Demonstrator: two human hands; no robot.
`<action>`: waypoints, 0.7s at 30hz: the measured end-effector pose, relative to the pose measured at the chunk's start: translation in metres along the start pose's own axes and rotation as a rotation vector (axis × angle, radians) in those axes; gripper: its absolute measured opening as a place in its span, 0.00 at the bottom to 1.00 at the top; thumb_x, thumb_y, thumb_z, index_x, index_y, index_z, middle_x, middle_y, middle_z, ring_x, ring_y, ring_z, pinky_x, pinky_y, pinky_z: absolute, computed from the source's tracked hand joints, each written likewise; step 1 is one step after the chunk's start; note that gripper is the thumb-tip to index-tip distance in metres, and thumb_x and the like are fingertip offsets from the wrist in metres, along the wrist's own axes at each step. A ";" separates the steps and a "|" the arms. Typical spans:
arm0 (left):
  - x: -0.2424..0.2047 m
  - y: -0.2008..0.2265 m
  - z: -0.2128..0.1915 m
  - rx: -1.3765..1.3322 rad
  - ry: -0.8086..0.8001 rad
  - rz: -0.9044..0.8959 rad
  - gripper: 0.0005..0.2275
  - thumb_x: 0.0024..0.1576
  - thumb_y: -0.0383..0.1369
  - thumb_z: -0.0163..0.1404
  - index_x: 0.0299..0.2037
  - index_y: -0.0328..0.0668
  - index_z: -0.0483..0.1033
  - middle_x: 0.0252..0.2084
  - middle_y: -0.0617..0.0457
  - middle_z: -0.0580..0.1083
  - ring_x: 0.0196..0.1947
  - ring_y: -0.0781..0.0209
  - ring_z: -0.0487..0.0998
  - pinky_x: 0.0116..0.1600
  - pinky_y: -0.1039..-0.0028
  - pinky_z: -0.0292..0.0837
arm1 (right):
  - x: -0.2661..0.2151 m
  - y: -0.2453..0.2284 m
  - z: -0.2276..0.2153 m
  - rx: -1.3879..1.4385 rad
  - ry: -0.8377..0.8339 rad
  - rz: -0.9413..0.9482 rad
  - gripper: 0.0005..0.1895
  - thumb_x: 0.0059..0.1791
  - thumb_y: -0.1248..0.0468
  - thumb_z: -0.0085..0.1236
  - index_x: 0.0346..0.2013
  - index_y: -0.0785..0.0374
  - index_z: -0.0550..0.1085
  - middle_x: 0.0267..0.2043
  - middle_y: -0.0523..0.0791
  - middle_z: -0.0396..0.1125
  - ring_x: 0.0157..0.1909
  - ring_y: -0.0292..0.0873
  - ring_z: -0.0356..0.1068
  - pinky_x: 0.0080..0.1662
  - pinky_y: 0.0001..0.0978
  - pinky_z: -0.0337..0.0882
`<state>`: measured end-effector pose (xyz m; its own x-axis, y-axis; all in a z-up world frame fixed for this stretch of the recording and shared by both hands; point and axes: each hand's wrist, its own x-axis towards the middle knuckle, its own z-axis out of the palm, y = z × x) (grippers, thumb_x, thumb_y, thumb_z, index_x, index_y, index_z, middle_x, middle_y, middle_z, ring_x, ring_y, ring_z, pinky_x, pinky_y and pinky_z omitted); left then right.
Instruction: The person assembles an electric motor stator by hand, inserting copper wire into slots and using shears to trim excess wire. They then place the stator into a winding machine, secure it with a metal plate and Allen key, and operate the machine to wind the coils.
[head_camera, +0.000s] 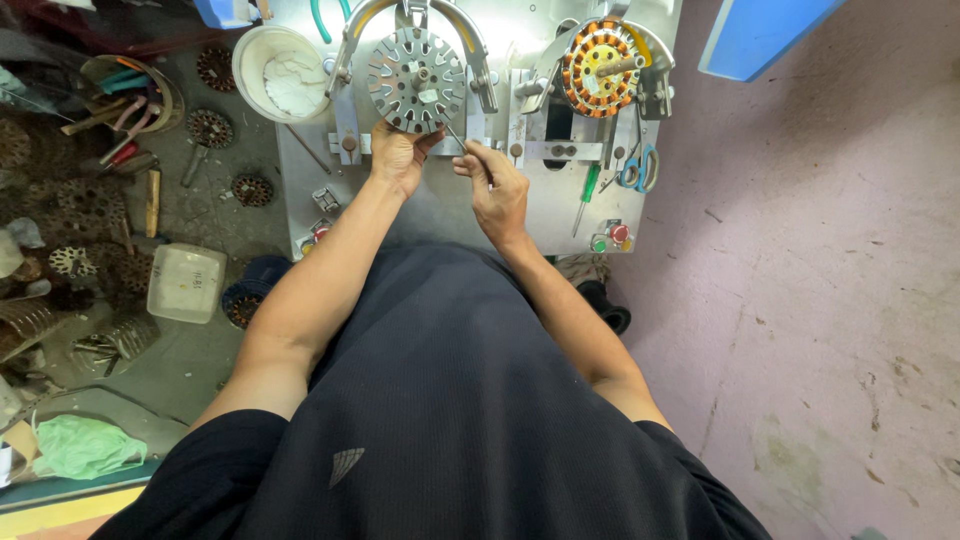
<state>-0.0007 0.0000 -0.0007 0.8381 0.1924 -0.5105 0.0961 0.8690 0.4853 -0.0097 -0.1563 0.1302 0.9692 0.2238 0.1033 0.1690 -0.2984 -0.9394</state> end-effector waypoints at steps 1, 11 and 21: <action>-0.001 -0.001 -0.001 0.006 -0.005 0.007 0.09 0.56 0.17 0.57 0.45 0.35 0.78 0.40 0.47 0.81 0.39 0.54 0.84 0.44 0.66 0.83 | 0.002 0.003 0.000 0.109 -0.003 0.083 0.12 0.57 0.68 0.53 0.53 0.72 0.74 0.43 0.52 0.75 0.42 0.40 0.79 0.44 0.29 0.82; 0.000 0.004 0.005 0.026 0.029 -0.005 0.10 0.54 0.17 0.57 0.44 0.35 0.78 0.40 0.48 0.81 0.38 0.55 0.84 0.44 0.66 0.84 | 0.020 0.013 -0.012 -0.425 -0.011 -0.105 0.12 0.59 0.63 0.48 0.36 0.66 0.74 0.32 0.51 0.67 0.33 0.54 0.68 0.36 0.43 0.67; 0.000 0.005 0.006 0.030 0.026 0.004 0.10 0.54 0.17 0.58 0.44 0.35 0.78 0.40 0.48 0.80 0.38 0.56 0.84 0.43 0.67 0.84 | 0.027 0.026 -0.003 -0.332 0.025 0.072 0.15 0.59 0.62 0.46 0.30 0.66 0.70 0.30 0.48 0.71 0.34 0.54 0.71 0.40 0.47 0.68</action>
<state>0.0029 0.0015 0.0057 0.8244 0.2083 -0.5263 0.1090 0.8540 0.5087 0.0211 -0.1605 0.1099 0.9841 0.1693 0.0530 0.1455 -0.5995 -0.7870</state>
